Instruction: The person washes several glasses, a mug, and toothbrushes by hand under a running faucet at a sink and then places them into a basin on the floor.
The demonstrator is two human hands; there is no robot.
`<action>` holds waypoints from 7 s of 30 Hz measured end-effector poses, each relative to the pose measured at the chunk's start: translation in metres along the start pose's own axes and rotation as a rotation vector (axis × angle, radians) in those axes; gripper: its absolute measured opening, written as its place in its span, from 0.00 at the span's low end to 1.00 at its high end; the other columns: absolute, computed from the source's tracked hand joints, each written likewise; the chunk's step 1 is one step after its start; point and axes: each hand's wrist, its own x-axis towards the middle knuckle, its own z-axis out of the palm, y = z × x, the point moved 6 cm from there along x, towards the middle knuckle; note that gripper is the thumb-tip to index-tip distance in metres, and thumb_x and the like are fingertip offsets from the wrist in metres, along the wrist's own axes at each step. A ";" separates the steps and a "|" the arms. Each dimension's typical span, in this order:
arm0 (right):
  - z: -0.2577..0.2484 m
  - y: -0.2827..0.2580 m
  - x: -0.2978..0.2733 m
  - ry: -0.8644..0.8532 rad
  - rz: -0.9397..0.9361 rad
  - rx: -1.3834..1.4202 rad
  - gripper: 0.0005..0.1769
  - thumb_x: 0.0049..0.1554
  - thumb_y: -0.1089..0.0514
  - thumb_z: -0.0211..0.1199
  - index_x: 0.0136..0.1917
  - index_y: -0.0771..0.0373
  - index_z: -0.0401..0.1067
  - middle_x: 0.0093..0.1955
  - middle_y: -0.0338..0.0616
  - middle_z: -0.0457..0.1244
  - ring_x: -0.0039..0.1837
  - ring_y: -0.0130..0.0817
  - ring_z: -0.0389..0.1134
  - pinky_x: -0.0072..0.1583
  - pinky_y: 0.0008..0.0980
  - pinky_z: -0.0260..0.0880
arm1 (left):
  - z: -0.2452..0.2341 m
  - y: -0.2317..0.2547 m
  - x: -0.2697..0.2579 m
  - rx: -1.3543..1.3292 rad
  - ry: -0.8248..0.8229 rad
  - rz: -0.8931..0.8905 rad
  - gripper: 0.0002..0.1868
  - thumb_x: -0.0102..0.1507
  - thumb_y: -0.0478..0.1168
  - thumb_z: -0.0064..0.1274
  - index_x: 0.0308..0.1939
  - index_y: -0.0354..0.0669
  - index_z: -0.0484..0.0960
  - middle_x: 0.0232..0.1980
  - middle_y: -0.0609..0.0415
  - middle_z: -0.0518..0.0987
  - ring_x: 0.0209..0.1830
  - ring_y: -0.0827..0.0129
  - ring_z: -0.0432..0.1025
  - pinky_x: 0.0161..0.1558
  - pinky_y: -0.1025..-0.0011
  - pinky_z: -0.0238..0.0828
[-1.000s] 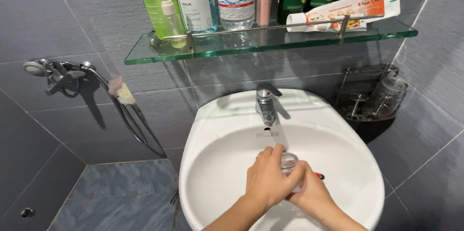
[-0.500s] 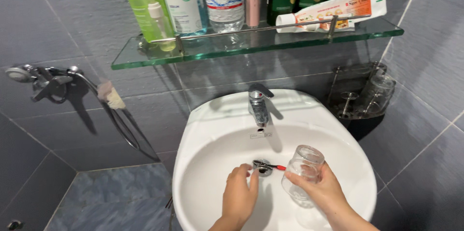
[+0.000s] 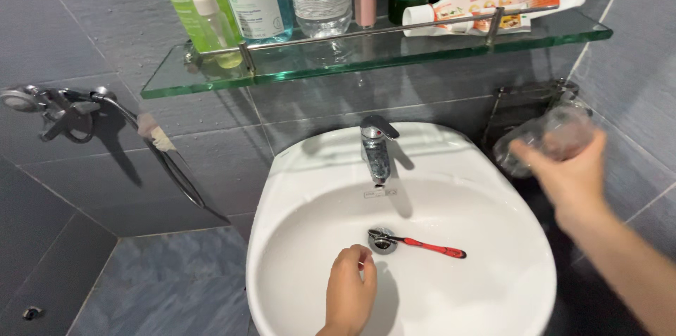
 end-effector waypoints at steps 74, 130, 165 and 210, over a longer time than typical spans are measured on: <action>0.025 0.013 -0.084 -0.550 0.082 -0.815 0.16 0.57 0.49 0.66 0.58 0.52 0.80 0.52 0.45 0.73 0.50 0.45 0.76 0.56 0.42 0.76 | -0.002 -0.054 -0.017 0.016 0.180 -0.049 0.06 0.63 0.35 0.51 0.41 0.40 0.82 0.41 0.51 0.81 0.40 0.65 0.78 0.45 0.65 0.75; 0.191 -0.199 -0.407 -0.388 -0.869 -0.521 0.15 0.59 0.67 0.63 0.61 0.62 0.75 0.74 0.51 0.58 0.79 0.49 0.56 0.76 0.46 0.62 | -0.259 -0.328 -0.267 0.469 0.129 -0.276 0.20 0.55 0.36 0.56 0.52 0.43 0.79 0.50 0.44 0.74 0.55 0.48 0.68 0.56 0.53 0.65; 0.552 0.457 -0.732 -1.267 1.034 -0.161 0.29 0.51 0.71 0.59 0.67 0.61 0.69 0.55 0.50 0.68 0.51 0.45 0.71 0.49 0.45 0.76 | -0.059 -0.896 -0.301 -0.730 0.741 -1.346 0.07 0.57 0.26 0.56 0.40 0.27 0.80 0.35 0.43 0.82 0.28 0.56 0.78 0.26 0.59 0.80; 0.225 -0.295 -0.300 -1.431 -0.745 -0.391 0.23 0.48 0.48 0.72 0.57 0.54 0.76 0.52 0.40 0.73 0.54 0.36 0.75 0.55 0.38 0.73 | -0.336 -0.182 -0.216 -0.779 0.063 -0.849 0.17 0.50 0.40 0.59 0.40 0.33 0.87 0.39 0.48 0.85 0.40 0.63 0.78 0.45 0.66 0.75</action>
